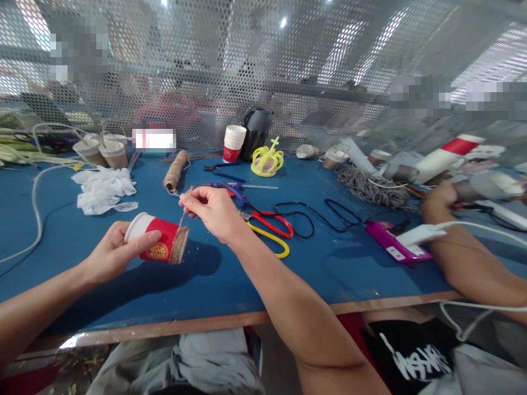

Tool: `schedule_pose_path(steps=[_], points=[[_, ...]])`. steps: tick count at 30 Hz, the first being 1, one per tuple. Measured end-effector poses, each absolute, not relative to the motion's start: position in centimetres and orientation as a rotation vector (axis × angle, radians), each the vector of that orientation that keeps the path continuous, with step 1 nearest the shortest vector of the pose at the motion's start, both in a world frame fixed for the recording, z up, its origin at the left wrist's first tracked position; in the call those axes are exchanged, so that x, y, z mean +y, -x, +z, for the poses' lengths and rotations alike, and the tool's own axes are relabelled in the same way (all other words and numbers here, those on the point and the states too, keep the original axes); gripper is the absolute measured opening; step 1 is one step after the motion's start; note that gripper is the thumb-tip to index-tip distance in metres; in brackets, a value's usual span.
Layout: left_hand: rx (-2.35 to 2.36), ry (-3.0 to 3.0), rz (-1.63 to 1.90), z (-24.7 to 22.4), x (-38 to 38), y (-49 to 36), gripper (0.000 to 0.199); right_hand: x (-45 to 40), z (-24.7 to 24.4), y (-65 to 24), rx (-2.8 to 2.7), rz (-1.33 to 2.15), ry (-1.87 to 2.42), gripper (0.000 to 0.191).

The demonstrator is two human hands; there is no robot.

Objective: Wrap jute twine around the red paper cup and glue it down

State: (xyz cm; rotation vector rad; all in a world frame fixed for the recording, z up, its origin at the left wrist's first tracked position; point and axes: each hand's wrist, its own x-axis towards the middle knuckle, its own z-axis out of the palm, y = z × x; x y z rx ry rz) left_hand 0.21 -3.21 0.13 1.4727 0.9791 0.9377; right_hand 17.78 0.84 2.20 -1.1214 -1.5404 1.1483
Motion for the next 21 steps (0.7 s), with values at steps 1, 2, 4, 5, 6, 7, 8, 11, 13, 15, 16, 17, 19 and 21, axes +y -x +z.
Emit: schedule_pose_path(steps=[1, 2, 4, 5, 6, 7, 8, 11, 13, 15, 16, 17, 19, 21], points=[[0.977, -1.478, 0.94, 0.17, -3.25, -0.21, 0.029, 0.84, 2.14, -17.77, -1.545, 1.157, 1.127, 0.015], [0.975, -1.483, 0.943, 0.19, -3.28, -0.21, 0.029, 0.85, 2.07, -17.75, -1.549, 1.166, 1.131, 0.015], [0.974, -1.495, 0.945, 0.21, -3.32, -0.2, 0.03, 0.87, 1.93, -17.7, -1.561, 1.186, 1.133, 0.015], [0.974, -1.503, 0.946, 0.19, -3.33, -0.19, 0.03, 0.88, 1.87, -17.67, -1.567, 1.196, 1.133, 0.015], [0.975, -1.511, 0.945, 0.15, -3.33, -0.16, 0.03, 0.88, 1.83, -17.62, -1.57, 1.206, 1.135, 0.014], [0.98, -1.522, 0.946, 0.1, -3.31, -0.12, 0.03, 0.87, 1.79, -17.56, -1.574, 1.214, 1.138, 0.014], [0.982, -1.536, 0.947, 0.05, -3.29, -0.07, 0.031, 0.86, 1.77, -17.49, -1.578, 1.221, 1.143, 0.013], [0.974, -1.58, 0.964, -0.1, -3.21, 0.06, 0.031, 0.82, 1.74, -17.3, -1.602, 1.238, 1.166, 0.013], [0.946, -1.601, 0.983, -0.18, -3.18, 0.11, 0.03, 0.78, 1.7, -17.23, -1.625, 1.243, 1.185, 0.014], [0.916, -1.616, 1.001, -0.24, -3.19, 0.15, 0.03, 0.74, 1.65, -17.19, -1.645, 1.243, 1.198, 0.014], [0.91, -1.625, 1.009, -0.26, -3.22, 0.16, 0.03, 0.72, 1.63, -17.18, -1.654, 1.244, 1.202, 0.014], [0.899, -1.636, 1.017, -0.27, -3.25, 0.17, 0.03, 0.7, 1.61, -17.16, -1.661, 1.245, 1.208, 0.014], [0.896, -1.645, 1.039, -0.28, -3.3, 0.21, 0.031, 0.67, 1.62, -17.13, -1.67, 1.245, 1.221, 0.015], [0.896, -1.661, 1.047, -0.29, -3.33, 0.25, 0.032, 0.64, 1.67, -17.09, -1.676, 1.244, 1.236, 0.016]])
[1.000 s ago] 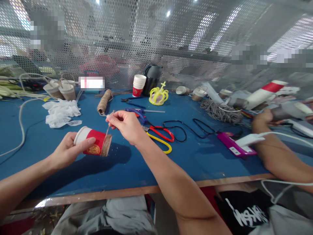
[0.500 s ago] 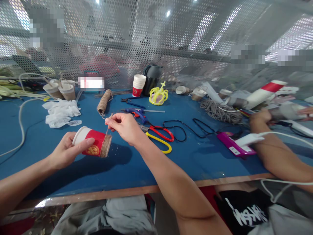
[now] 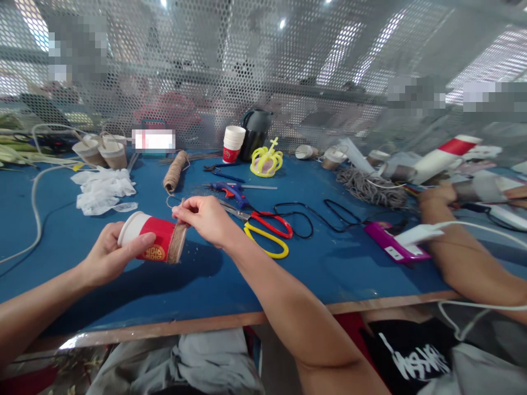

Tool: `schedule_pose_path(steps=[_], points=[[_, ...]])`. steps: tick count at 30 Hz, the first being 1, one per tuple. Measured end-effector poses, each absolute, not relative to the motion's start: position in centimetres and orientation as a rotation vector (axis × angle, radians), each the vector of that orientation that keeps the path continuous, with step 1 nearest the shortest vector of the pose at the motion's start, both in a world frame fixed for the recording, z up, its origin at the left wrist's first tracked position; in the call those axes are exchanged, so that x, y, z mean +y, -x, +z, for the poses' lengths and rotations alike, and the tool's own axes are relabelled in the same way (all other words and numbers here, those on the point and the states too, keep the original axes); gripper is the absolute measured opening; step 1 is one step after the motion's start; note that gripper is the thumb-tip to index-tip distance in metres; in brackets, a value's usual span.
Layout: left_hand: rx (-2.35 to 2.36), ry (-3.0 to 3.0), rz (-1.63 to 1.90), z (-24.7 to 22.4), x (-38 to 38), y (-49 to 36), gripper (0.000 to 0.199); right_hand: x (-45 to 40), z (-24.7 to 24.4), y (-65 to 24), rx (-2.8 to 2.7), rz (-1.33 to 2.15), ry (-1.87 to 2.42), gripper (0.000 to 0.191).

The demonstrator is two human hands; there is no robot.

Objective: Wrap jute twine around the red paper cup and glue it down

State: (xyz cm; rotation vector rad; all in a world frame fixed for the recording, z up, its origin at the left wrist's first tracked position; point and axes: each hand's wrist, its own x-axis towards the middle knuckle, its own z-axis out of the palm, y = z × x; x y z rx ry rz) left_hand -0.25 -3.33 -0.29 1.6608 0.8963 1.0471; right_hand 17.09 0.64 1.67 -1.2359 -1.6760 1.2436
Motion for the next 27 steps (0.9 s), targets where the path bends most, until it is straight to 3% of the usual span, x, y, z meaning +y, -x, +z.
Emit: schedule_pose_path(steps=[8, 17, 27], points=[[0.92, -1.559, 1.059, -0.6, -3.3, 0.2, 0.032, 0.5, 1.7, -16.8, -1.692, 1.25, 1.303, 0.014], [0.935, -0.88, 1.129, 0.0, -2.2, -0.6, 0.025, 2.0, 0.9, -17.4, -1.736, 1.039, 1.488, 0.028], [1.041, -0.739, 1.16, -0.3, -1.0, -0.5, 0.028, -0.4, 2.0, -16.9, -1.932, 0.966, 1.188, 0.019]])
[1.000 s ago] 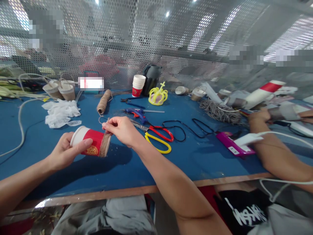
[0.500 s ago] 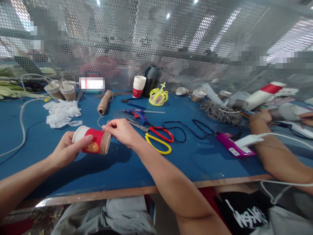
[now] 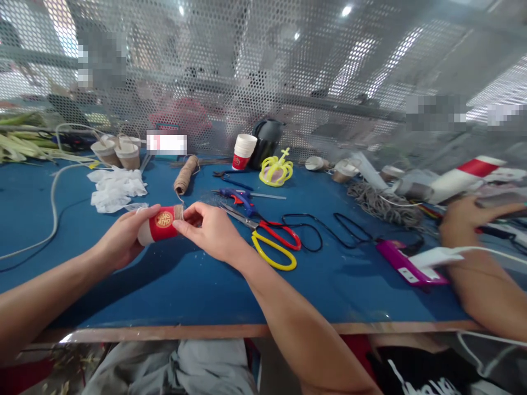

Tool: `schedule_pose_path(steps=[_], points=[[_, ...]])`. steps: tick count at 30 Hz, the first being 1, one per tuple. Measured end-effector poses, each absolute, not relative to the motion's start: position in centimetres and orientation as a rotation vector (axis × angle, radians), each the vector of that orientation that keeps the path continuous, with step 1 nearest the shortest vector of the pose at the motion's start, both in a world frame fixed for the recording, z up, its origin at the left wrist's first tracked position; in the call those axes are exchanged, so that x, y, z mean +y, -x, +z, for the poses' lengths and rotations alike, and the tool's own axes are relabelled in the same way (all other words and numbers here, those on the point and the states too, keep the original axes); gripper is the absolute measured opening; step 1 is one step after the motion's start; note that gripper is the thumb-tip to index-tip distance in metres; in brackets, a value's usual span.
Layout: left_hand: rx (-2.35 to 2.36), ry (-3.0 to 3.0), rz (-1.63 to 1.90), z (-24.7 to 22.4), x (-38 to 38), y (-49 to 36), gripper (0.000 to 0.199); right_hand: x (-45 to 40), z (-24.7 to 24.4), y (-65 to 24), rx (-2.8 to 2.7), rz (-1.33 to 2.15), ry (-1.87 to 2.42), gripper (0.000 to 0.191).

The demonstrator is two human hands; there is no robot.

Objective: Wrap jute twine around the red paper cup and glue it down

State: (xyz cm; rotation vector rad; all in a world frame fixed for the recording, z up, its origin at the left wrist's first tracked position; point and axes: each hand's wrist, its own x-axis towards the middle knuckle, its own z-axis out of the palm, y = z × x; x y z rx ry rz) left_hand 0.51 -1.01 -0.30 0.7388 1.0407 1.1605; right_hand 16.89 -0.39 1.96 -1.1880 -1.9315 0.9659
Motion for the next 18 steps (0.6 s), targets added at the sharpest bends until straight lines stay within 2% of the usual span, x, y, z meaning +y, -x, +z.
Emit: schedule_pose_path(steps=[7, 18], points=[[1.015, -0.768, 1.169, -0.3, -1.23, -0.6, 0.024, -0.72, 1.5, -16.41, -1.947, 0.827, 1.248, 0.01], [1.013, -0.801, 1.166, -0.55, -1.32, -0.67, 0.027, -0.86, 1.5, -16.16, -1.98, 0.717, 1.311, 0.009]])
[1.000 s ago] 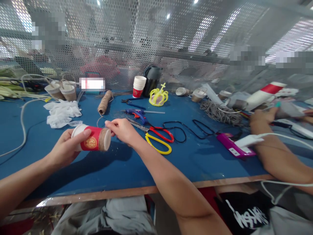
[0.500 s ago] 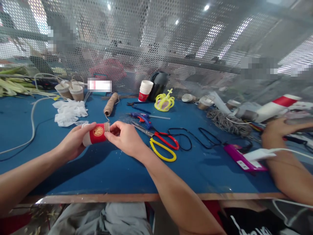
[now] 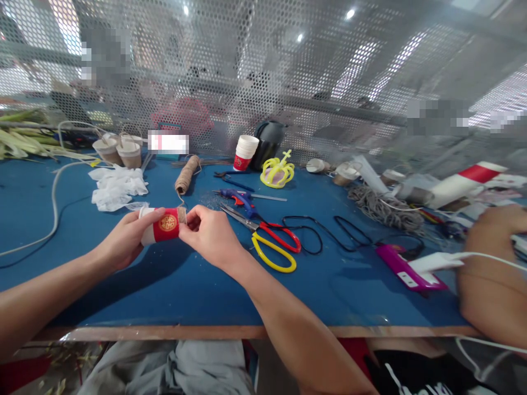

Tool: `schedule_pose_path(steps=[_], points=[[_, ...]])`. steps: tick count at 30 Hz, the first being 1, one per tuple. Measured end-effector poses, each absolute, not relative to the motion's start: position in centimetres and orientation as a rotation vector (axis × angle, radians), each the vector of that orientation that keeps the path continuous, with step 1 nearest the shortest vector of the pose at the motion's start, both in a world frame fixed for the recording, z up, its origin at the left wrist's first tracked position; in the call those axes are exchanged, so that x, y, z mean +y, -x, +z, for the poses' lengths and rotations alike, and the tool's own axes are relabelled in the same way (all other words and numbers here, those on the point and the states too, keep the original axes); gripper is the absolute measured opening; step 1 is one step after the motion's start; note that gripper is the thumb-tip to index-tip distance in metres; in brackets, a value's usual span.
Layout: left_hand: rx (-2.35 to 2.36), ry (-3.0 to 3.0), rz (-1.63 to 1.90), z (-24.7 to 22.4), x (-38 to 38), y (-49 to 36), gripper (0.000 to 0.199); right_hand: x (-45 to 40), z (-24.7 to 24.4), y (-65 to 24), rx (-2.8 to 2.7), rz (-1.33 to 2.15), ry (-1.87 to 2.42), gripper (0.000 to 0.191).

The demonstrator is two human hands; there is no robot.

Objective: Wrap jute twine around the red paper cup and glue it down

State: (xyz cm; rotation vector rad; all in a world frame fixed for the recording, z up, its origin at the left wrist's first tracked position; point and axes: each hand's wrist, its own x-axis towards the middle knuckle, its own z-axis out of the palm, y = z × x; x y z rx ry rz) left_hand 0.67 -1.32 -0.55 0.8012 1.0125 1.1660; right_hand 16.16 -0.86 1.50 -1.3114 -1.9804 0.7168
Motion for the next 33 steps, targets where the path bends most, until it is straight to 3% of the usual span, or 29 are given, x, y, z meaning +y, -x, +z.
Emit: schedule_pose_path(steps=[33], points=[[1.095, -1.212, 1.113, -1.5, -1.3, -0.2, 0.037, -0.6, 1.8, -16.6, -1.964, 0.845, 1.335, 0.014]])
